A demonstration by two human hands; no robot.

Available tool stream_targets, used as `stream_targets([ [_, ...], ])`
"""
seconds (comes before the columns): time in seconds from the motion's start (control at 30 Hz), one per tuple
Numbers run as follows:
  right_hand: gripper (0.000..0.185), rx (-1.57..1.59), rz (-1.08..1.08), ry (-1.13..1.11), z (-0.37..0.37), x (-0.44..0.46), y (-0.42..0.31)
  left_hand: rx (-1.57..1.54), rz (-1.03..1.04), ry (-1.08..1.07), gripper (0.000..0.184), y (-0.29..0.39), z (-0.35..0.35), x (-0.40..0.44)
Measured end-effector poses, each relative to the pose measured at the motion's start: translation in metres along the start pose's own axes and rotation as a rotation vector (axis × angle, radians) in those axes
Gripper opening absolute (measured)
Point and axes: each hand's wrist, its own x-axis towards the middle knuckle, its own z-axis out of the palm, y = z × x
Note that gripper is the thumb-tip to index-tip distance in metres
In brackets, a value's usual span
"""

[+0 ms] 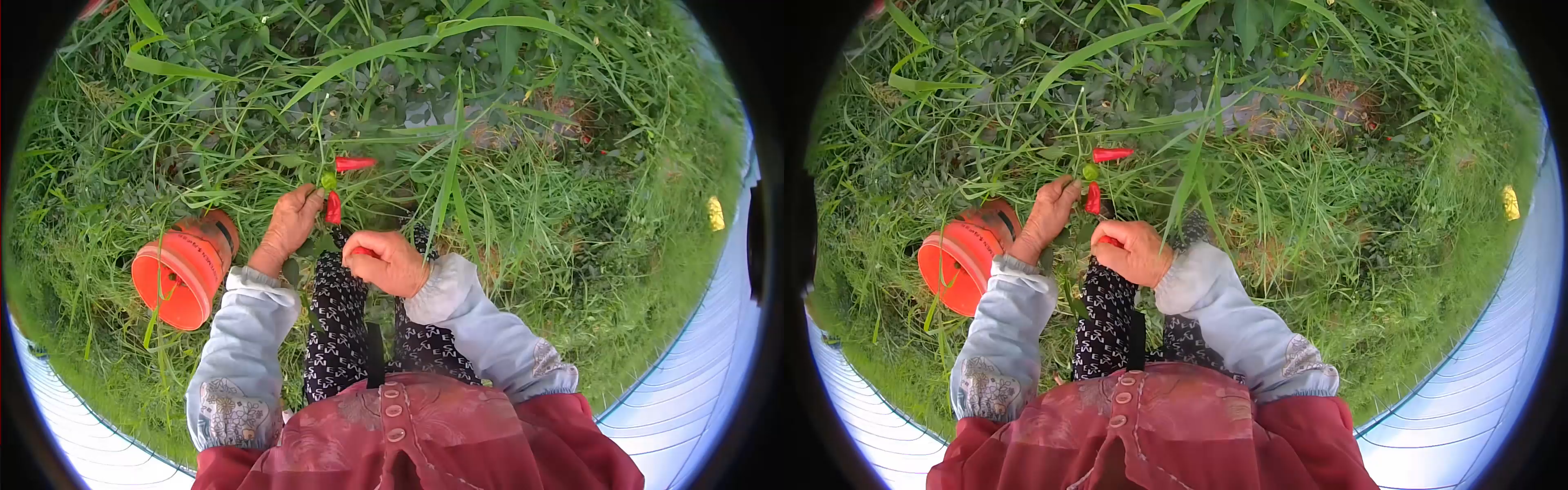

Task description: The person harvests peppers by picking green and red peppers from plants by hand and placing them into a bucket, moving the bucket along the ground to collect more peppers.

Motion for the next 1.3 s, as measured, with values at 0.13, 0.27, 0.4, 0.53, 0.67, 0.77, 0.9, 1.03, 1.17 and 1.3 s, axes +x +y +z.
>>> stream_targets([
  [0.13, 0.02, 0.251, -0.001, 0.159, -0.019, 0.007, -0.025, -0.156, 0.037, -0.146, 0.03, 0.04, -0.058, -0.02],
  [0.27, 0.026, -0.138, -0.243, 0.315, -0.03, 0.023, -0.062, -0.256, 0.097, -0.131, 0.027, 0.077, -0.098, -0.061],
  [0.4, 0.044, -0.783, -0.267, 0.235, -0.017, 0.027, -0.147, 0.052, 0.207, -0.031, 0.021, 0.129, -0.122, -0.097],
  [0.53, 0.048, -1.077, -0.112, 0.005, 0.016, 0.032, -0.184, 0.324, 0.447, 0.097, 0.014, 0.153, -0.127, -0.125],
  [0.67, 0.045, -0.742, -0.293, -0.067, 0.029, 0.038, -0.156, 0.215, 0.579, 0.189, 0.015, 0.17, -0.139, -0.148],
  [0.77, 0.055, -0.575, -0.299, -0.106, 0.042, 0.021, -0.173, 0.161, 0.54, 0.143, 0.016, 0.183, -0.157, -0.17],
  [0.9, 0.069, -0.368, -0.357, -0.156, 0.055, 0.008, -0.198, 0.229, 0.583, 0.156, 0.015, 0.182, -0.167, -0.189],
  [1.03, 0.067, -0.476, -0.566, -0.119, 0.052, 0.001, -0.196, 0.162, 0.557, 0.151, 0.014, 0.195, -0.172, -0.207],
  [1.17, 0.061, -0.545, -0.468, -0.153, 0.057, -0.024, -0.217, 0.198, 0.638, 0.142, 0.013, 0.194, -0.163, -0.212],
  [1.3, 0.055, -0.523, -0.404, -0.043, 0.041, -0.028, -0.191, 0.139, 0.607, 0.115, 0.014, 0.197, -0.151, -0.217],
])
